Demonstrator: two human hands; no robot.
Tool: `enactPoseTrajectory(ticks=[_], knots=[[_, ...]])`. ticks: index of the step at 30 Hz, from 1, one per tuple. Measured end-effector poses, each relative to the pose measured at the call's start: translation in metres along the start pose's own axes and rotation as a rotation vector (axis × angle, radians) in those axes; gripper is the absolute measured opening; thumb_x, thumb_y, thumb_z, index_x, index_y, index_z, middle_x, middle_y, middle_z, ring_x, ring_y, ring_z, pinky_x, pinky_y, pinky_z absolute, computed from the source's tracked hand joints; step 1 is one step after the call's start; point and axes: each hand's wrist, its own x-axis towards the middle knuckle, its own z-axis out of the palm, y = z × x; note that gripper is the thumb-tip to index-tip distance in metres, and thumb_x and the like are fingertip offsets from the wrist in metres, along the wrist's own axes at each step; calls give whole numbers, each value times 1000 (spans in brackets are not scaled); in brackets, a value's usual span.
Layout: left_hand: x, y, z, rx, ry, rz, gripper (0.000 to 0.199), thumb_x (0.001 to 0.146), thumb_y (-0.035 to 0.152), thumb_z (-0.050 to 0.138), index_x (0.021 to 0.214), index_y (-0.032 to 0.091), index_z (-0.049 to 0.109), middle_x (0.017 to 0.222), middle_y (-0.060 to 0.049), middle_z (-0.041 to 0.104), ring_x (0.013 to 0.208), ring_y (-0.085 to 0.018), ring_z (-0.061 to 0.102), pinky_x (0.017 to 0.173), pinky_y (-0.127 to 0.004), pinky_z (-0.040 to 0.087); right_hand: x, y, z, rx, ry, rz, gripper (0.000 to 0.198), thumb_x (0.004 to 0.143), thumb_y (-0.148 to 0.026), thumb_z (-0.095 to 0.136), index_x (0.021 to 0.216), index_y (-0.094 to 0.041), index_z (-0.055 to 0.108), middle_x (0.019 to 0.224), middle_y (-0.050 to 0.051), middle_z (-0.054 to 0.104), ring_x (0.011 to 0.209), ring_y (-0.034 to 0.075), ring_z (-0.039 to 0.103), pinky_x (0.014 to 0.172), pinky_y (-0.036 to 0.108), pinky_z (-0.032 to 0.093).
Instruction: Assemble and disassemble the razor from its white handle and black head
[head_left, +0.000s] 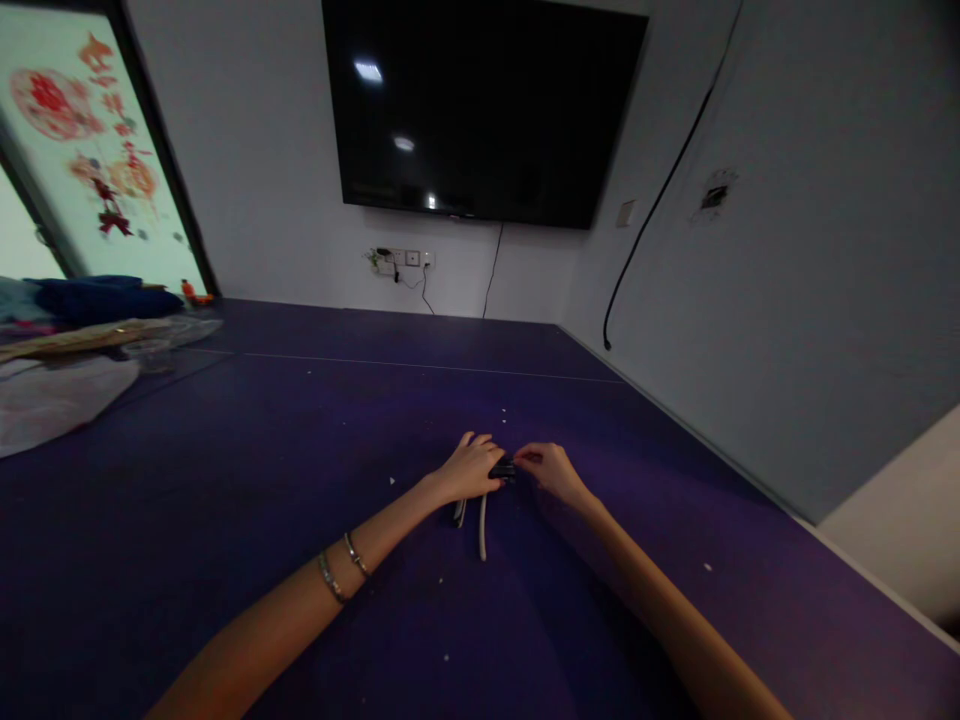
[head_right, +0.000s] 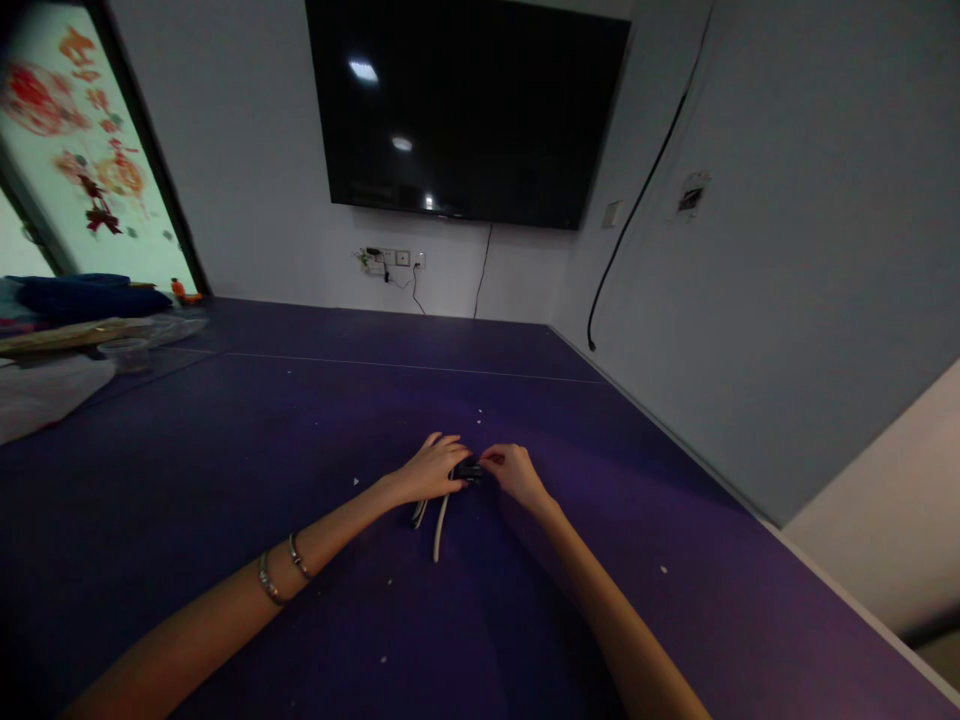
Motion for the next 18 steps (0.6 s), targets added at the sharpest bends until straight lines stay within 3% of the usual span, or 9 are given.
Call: enactPoseTrajectory(ticks=[9, 18], knots=[[-1, -2, 4, -51, -57, -16, 36, 79, 26, 51, 113, 14, 49, 116, -10, 58, 126, -26, 35, 104, -51, 16, 2, 3, 7, -26, 1, -115, 18, 73, -23, 52, 74, -15, 69, 71, 5, 69, 65, 16, 62, 62, 25, 46], [1, -6, 14, -55, -40, -19, 34, 78, 23, 53, 112, 15, 50, 116, -11, 57, 121, -25, 40, 105, -50, 18, 2, 4, 10, -33, -14, -151, 18, 74, -21, 52, 74, -15, 69, 73, 6, 70, 66, 16, 62, 64, 25, 45]])
